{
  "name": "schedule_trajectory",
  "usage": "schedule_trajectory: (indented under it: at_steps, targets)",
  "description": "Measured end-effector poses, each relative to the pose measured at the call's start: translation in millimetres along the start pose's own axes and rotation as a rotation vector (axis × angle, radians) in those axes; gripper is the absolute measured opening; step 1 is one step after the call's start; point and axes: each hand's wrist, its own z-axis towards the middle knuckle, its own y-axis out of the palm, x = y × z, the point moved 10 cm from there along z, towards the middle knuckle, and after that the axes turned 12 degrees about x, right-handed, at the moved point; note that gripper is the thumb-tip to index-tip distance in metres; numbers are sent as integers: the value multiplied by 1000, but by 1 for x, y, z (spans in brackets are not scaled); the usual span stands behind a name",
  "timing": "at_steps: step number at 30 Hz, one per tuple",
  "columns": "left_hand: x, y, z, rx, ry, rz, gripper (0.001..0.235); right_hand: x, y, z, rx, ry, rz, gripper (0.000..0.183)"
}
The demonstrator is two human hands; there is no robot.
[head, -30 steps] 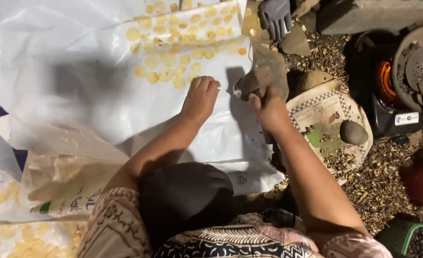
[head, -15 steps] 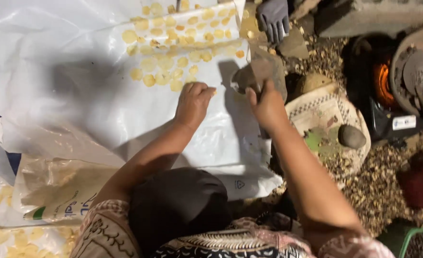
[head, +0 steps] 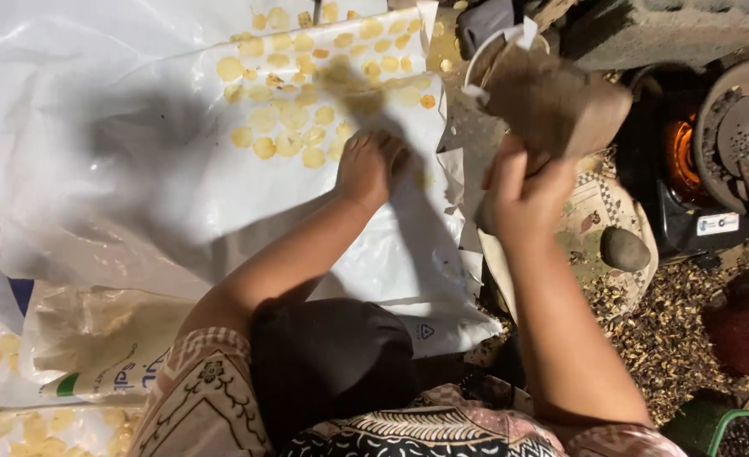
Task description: The person sits on the floor and uses a hammer to flatten corn kernels on a white sheet. They then use a stone grinder to process the flattened corn, occasionally stirring a pot on a stove.
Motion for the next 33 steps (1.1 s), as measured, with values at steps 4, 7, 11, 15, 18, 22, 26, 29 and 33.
schedule_trajectory:
  at_steps: [4, 7, 11, 15, 18, 22, 26, 29, 33]
  targets:
    - [-13, -18, -15, 31, 30, 135, 13, 114, 58, -59, 11, -5, -432, 17]
    - [-9, -45, -22, 96, 79, 149, 9, 174, 107, -90, -442, 232, -639, 52]
    - [-11, -45, -40, 49, 67, 155, 13, 170, 102, -68, -557, 260, -475, 46]
    - [-7, -62, -35, 13, 33, 102, 27, 97, 75, -34, -385, 136, -486, 51]
    - [-21, -59, -43, 33, 59, 108, 16, 140, 94, -80, -332, 141, -547, 56]
    - [-21, -63, -38, 55, 46, 47, 14, 165, 125, -58, -447, 124, -589, 46]
    - [-20, -72, -45, 92, 36, 35, 22, 170, 127, -36, -563, 163, -527, 57]
    - [-24, -75, -36, 131, 22, -8, 16, 148, 113, -50, -499, 234, -552, 53]
    - [-12, -58, -31, 74, 26, -81, 12, 171, 112, -80, -550, 292, -574, 52]
